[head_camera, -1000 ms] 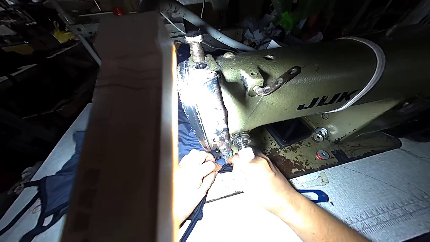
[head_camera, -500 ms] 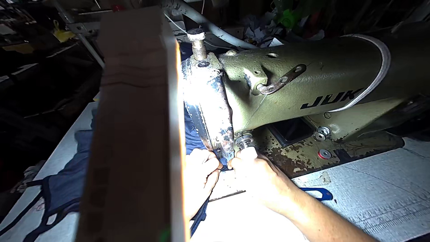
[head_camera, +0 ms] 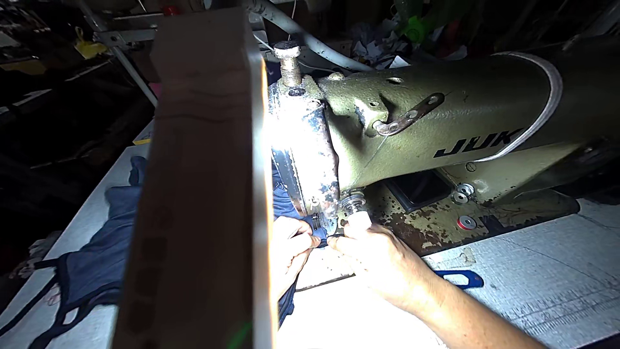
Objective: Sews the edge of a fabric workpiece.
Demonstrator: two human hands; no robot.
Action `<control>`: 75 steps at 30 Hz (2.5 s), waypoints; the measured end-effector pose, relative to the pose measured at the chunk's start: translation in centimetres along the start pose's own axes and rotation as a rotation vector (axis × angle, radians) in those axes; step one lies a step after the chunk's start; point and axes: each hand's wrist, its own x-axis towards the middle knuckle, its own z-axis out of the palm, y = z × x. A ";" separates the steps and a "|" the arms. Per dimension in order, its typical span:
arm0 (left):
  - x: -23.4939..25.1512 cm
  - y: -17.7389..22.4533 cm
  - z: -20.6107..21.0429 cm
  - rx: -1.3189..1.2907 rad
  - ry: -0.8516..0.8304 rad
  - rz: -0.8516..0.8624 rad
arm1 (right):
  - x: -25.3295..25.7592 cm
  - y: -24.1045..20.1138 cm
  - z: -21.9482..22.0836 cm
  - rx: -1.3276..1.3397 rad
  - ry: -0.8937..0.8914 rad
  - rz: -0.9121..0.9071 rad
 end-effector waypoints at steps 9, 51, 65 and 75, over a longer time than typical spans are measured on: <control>0.1 -0.1 0.2 -0.006 0.023 -0.060 | 0.4 -0.6 -0.1 -0.085 0.004 -0.002; 1.8 0.1 0.8 0.161 -0.046 -0.260 | 1.7 -0.6 -0.6 -0.209 -0.115 0.165; 1.0 -0.8 0.7 0.033 0.076 -0.174 | 1.8 -0.6 -0.9 -0.232 -0.181 0.158; 1.3 -0.6 0.7 -0.104 0.142 -0.229 | 2.0 -0.8 -1.2 -0.202 -0.241 0.199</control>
